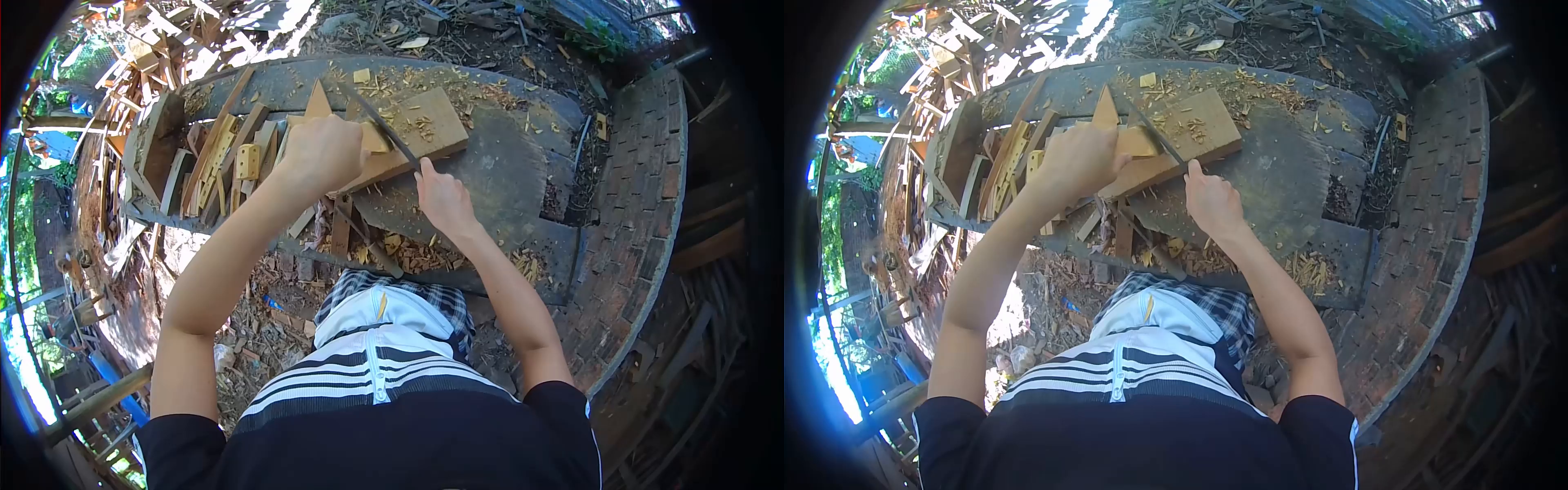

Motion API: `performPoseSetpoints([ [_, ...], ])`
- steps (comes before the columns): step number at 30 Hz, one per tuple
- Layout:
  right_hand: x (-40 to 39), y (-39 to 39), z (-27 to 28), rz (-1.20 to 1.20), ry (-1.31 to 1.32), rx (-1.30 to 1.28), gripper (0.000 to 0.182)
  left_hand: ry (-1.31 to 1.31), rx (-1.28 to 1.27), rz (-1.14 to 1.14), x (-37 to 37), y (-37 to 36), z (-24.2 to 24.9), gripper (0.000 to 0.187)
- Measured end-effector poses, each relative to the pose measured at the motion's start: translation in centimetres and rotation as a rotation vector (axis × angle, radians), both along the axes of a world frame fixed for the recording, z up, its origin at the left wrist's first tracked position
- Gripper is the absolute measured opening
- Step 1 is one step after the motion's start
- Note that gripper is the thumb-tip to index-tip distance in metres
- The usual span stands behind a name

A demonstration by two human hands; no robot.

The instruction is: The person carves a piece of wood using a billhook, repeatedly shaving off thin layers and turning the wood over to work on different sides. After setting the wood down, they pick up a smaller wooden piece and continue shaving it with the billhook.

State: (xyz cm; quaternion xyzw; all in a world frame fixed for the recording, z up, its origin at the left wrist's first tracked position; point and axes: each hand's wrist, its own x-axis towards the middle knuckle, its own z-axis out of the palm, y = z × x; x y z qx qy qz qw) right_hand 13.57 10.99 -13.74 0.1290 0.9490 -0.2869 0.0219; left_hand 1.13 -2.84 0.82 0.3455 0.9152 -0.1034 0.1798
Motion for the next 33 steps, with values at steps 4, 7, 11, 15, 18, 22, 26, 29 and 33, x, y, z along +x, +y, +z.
performPoseSetpoints([
  [4, -0.3, 0.3, 5.5, -0.024, 0.253, -0.1, 0.027, -0.004, 0.007, -0.012, -0.1, 0.2, 0.2, 0.037],
  [7, -0.3, -0.2, 8.5, -0.059, 0.433, -0.205, 0.028, 0.01, -0.002, -0.028, 0.1, 0.3, 0.4, 0.037],
  [11, -0.1, -0.8, 0.5, -0.041, 0.076, -0.032, 0.028, 0.009, -0.003, -0.004, 0.0, 0.5, 0.4, 0.037],
  [15, -0.2, 0.0, 0.1, 0.001, 0.008, -0.042, 0.026, 0.013, -0.022, -0.033, 0.0, 0.5, 0.1, 0.036],
  [18, -0.6, 0.8, 4.2, -0.013, 0.126, -0.097, 0.024, 0.007, -0.033, -0.033, -0.4, 1.1, 0.5, 0.036],
  [22, -0.2, 0.3, 9.2, -0.088, 0.53, -0.154, 0.023, 0.005, 0.013, -0.037, 0.0, 0.6, 0.6, 0.036],
  [26, 0.1, -1.2, -0.9, -0.061, -0.008, 0.009, 0.018, 0.013, 0.011, -0.007, 0.0, 0.8, 0.5, 0.037],
  [29, 0.3, -0.5, -0.6, -0.035, 0.026, -0.025, 0.018, 0.005, -0.037, -0.013, 0.4, 1.1, 1.0, 0.038],
  [33, -0.2, 0.5, 2.2, -0.017, 0.036, -0.134, 0.018, 0.007, -0.039, -0.015, -0.2, 1.4, 1.2, 0.039],
])
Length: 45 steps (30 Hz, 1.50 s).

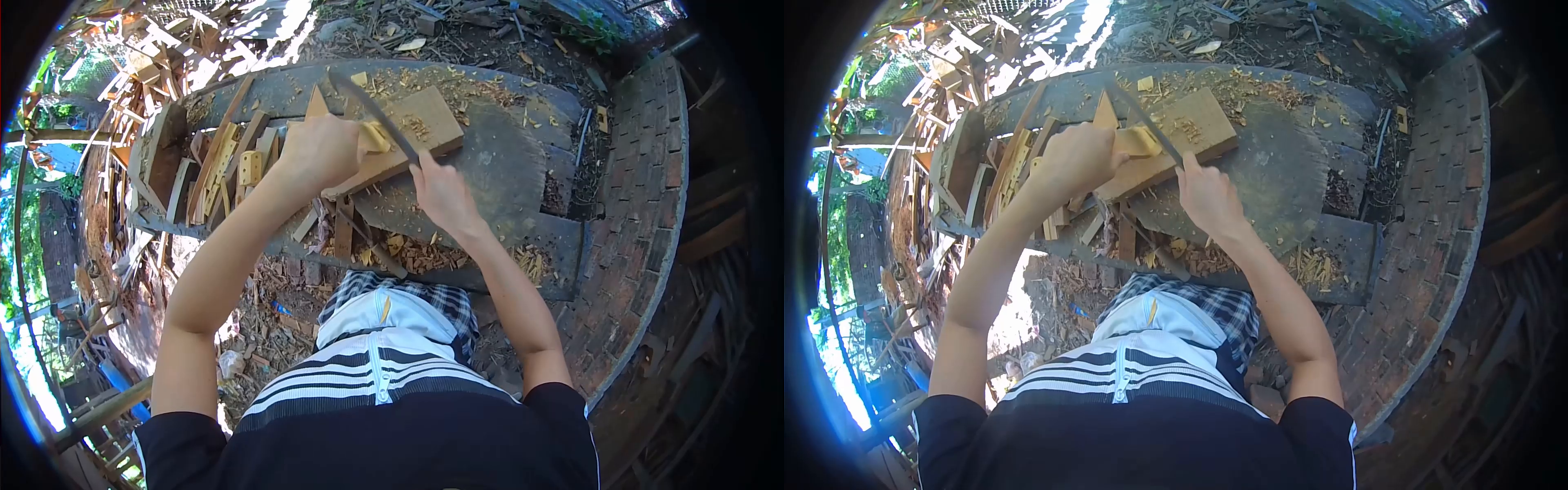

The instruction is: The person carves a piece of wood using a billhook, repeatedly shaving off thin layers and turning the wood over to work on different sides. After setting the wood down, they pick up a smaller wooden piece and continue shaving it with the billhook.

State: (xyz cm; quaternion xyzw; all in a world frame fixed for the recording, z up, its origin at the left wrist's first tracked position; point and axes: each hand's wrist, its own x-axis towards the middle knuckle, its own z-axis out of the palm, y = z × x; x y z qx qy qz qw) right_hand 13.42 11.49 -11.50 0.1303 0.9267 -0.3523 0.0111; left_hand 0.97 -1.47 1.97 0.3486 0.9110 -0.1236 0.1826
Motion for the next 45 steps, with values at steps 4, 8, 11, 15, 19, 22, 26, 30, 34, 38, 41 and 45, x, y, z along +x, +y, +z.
performPoseSetpoints([
  [4, 0.4, -0.4, 6.6, -0.093, 0.341, -0.066, 0.021, -0.017, 0.035, 0.017, 0.1, -0.6, -0.8, 0.039],
  [8, 0.0, -1.4, 0.0, -0.025, -0.002, 0.118, 0.021, -0.012, 0.011, 0.006, 0.2, -0.6, -0.6, 0.039],
  [11, 0.1, -0.8, -3.0, -0.011, -0.05, 0.145, 0.02, 0.025, 0.015, 0.007, 0.4, -0.4, -0.5, 0.038],
  [15, -0.3, 0.9, -0.8, 0.021, 0.024, 0.075, 0.02, 0.018, 0.02, -0.023, 0.0, -0.3, -0.5, 0.038],
  [19, 0.0, 0.2, 6.3, -0.056, 0.291, 0.009, 0.02, -0.003, 0.03, 0.003, 0.6, -0.9, -0.7, 0.037],
  [22, -0.1, -0.5, 4.8, -0.102, 0.433, -0.056, 0.022, -0.004, 0.03, 0.024, 0.4, -0.9, -0.7, 0.037],
  [26, -0.4, -0.4, -1.8, 0.019, -0.03, 0.107, 0.022, 0.031, 0.021, -0.01, 0.4, -0.9, -0.8, 0.036],
  [30, -0.3, 0.5, -1.0, 0.061, -0.065, 0.024, 0.019, 0.035, 0.021, -0.035, 0.2, -1.0, -1.1, 0.037],
  [34, -0.5, 0.5, 5.9, -0.001, 0.13, -0.015, 0.017, -0.003, 0.039, -0.025, 0.4, -1.3, -1.2, 0.037],
  [38, -1.1, -0.4, 2.5, -0.013, 0.26, 0.048, 0.022, 0.023, 0.075, -0.032, 0.4, -1.9, -1.4, 0.036],
  [41, -0.7, 0.0, -2.2, 0.039, 0.022, 0.114, 0.02, 0.033, 0.076, -0.027, 0.6, -1.7, -1.0, 0.036],
  [45, -1.1, 0.8, -2.0, 0.076, -0.016, 0.057, 0.02, 0.075, 0.121, -0.024, 1.0, -2.3, -1.7, 0.034],
])
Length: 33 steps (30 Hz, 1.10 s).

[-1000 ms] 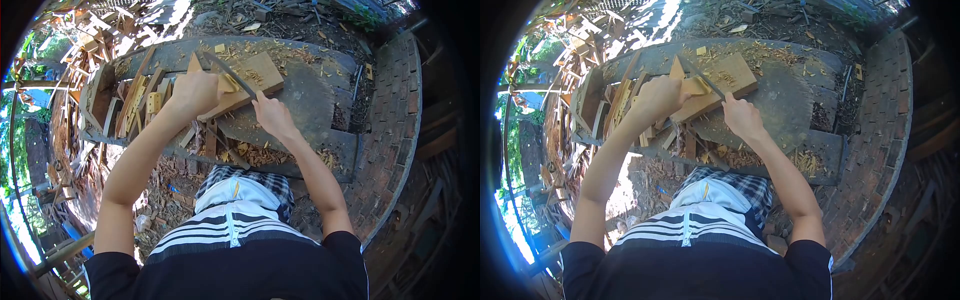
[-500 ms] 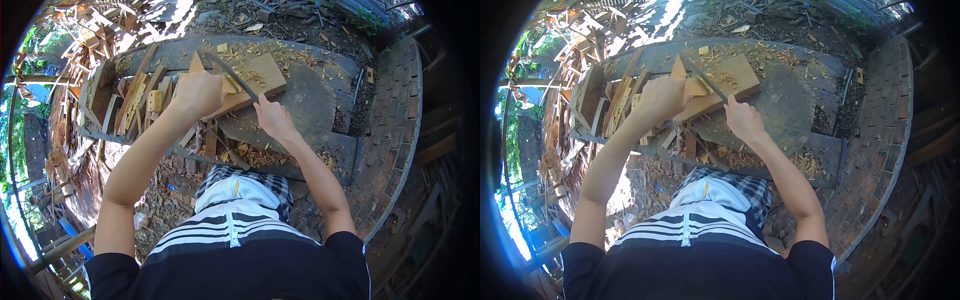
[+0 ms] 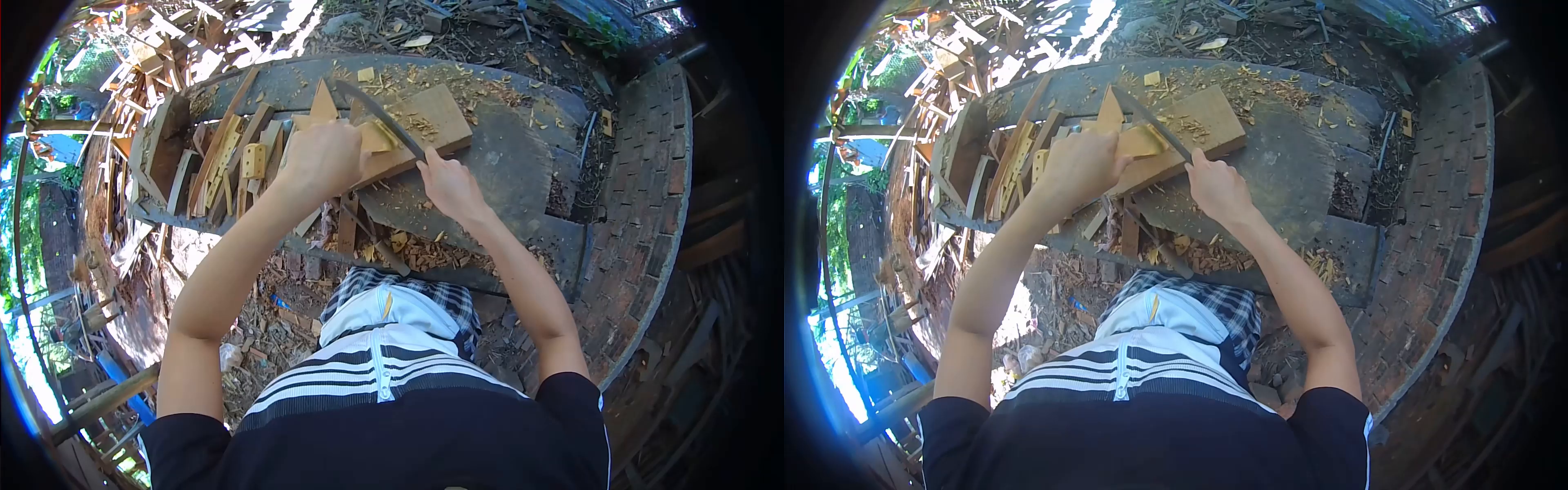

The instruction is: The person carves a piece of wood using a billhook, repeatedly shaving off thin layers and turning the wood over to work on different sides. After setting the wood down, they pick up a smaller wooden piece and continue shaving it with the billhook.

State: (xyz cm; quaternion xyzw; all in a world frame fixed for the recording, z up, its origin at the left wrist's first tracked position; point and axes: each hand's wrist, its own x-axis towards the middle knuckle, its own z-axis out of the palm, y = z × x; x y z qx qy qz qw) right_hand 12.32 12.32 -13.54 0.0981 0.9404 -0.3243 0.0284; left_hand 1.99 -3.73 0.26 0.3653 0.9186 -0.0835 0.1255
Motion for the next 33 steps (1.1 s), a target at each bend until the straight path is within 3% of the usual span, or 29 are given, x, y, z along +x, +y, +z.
performPoseSetpoints([
  [4, -0.2, -0.3, 7.5, -0.064, 0.123, -0.062, 0.023, -0.065, -0.056, 0.016, -0.2, 0.0, 0.0, 0.033],
  [5, -0.1, -0.5, 8.8, -0.087, 0.26, -0.096, 0.024, -0.062, -0.043, -0.002, -0.1, 0.1, 0.2, 0.033],
  [7, -0.4, -0.9, 8.1, -0.097, 0.409, -0.128, 0.024, -0.046, -0.025, -0.009, -0.4, 0.0, 0.4, 0.033],
  [9, -0.1, -1.5, 3.2, -0.066, -0.013, 0.035, 0.024, -0.061, -0.026, 0.011, -0.3, -0.1, 0.1, 0.033],
  [11, 0.1, -1.2, 0.4, -0.041, -0.026, 0.056, 0.023, -0.033, -0.021, 0.015, -0.2, -0.2, 0.1, 0.033],
  [16, -0.4, 0.0, 2.8, 0.019, -0.006, 0.05, 0.022, -0.009, 0.008, 0.023, -0.1, -0.4, -0.1, 0.035],
  [18, -0.2, -0.2, 6.5, -0.023, 0.205, 0.01, 0.021, -0.055, 0.015, 0.016, -0.2, -0.6, -0.5, 0.035],
  [19, -0.1, -0.2, 8.1, -0.021, 0.19, 0.005, 0.021, -0.07, 0.011, 0.018, -0.1, -0.6, -0.6, 0.035],
  [21, 0.1, -0.5, 10.6, -0.072, 0.471, -0.113, 0.021, -0.076, -0.011, 0.022, -0.3, -0.4, -0.3, 0.035],
  [23, 0.7, -1.4, 6.7, -0.094, 0.455, -0.086, 0.021, -0.071, -0.021, 0.037, -0.1, -0.1, 0.2, 0.035],
  [25, 1.2, -1.8, -0.4, -0.037, -0.059, 0.172, 0.023, -0.053, -0.022, 0.038, 0.0, 0.2, 0.5, 0.035],
  [30, 1.3, -0.7, 0.2, -0.048, 0.021, 0.03, 0.022, -0.067, -0.049, 0.031, 0.0, 0.5, 0.6, 0.035],
  [33, 0.9, -0.4, 6.3, -0.056, 0.124, -0.067, 0.022, -0.053, -0.035, 0.031, -0.2, 0.5, 0.2, 0.035],
])
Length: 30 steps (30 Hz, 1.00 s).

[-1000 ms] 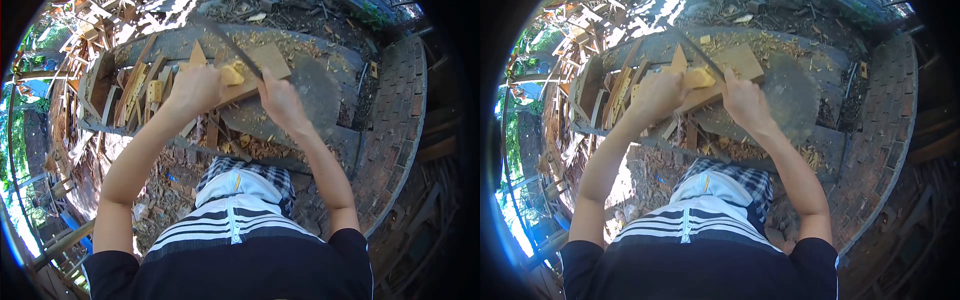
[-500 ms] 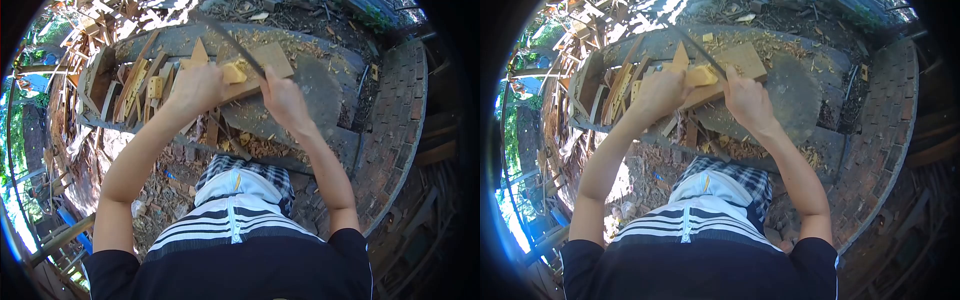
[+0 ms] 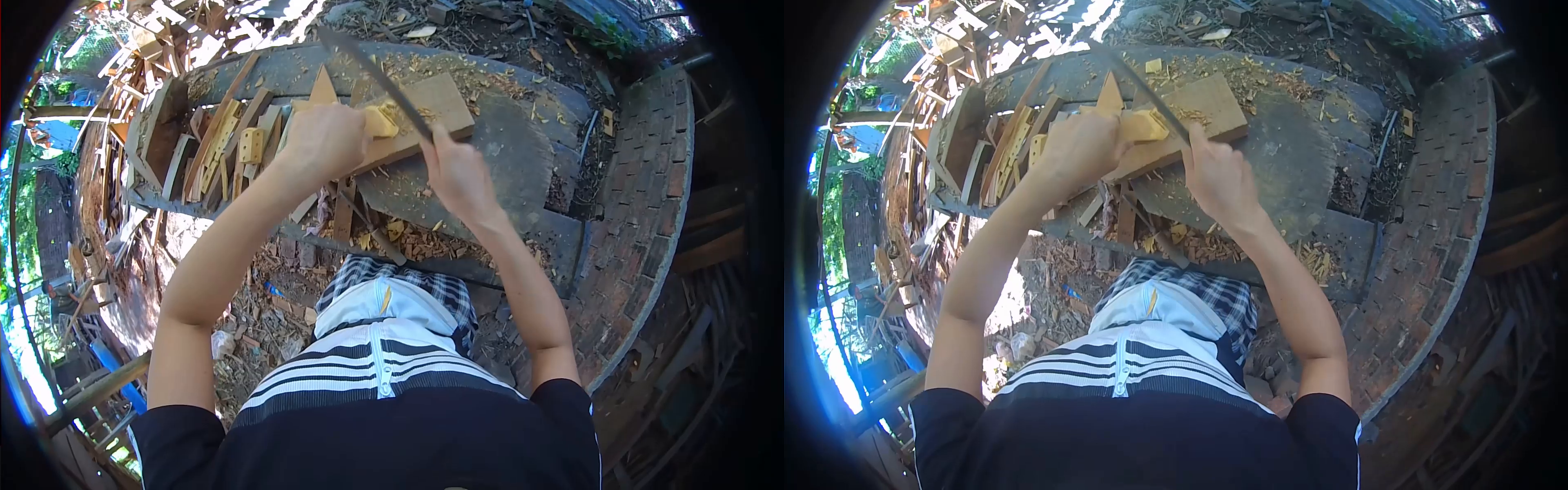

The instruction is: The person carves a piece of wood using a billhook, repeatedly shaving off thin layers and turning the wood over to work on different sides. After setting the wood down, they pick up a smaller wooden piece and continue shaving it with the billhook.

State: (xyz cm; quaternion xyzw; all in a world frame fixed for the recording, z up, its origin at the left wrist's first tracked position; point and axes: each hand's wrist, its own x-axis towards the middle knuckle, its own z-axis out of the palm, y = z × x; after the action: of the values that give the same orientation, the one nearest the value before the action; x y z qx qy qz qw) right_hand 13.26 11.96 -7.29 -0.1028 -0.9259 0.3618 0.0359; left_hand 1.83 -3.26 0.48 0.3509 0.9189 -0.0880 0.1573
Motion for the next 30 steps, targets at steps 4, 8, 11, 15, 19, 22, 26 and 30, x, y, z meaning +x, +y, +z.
performPoseSetpoints([
  [4, 0.6, -0.5, 3.5, -0.082, 0.288, -0.014, 0.024, -0.001, -0.011, -0.016, -0.1, 0.0, 0.1, 0.035],
  [8, 0.4, -1.1, -6.6, -0.01, -0.155, 0.195, 0.025, 0.012, -0.044, -0.015, -0.1, 0.6, 0.5, 0.034],
  [11, 0.5, -0.6, -5.7, -0.002, -0.164, 0.133, 0.022, 0.023, -0.069, -0.028, 0.2, 0.6, 0.5, 0.034],
  [15, -0.2, 0.1, 0.4, -0.01, 0.016, 0.004, 0.024, 0.033, -0.034, -0.038, -0.4, 0.4, -0.2, 0.034],
  [19, 0.0, -0.6, 3.0, -0.085, 0.232, -0.048, 0.026, 0.041, -0.007, -0.04, -0.3, 0.0, -0.5, 0.036],
  [22, 0.6, -1.4, -7.4, 0.0, -0.162, 0.241, 0.025, 0.041, -0.019, -0.028, -0.1, 0.0, 0.0, 0.036],
  [26, 0.7, -1.1, -7.4, 0.007, -0.154, 0.203, 0.024, 0.033, -0.036, 0.016, 0.4, -0.2, 0.3, 0.027],
  [30, -0.3, 0.8, -6.6, 0.069, -0.255, -0.132, 0.025, 0.059, 0.057, -0.035, 0.1, -2.2, -1.4, 0.033],
])
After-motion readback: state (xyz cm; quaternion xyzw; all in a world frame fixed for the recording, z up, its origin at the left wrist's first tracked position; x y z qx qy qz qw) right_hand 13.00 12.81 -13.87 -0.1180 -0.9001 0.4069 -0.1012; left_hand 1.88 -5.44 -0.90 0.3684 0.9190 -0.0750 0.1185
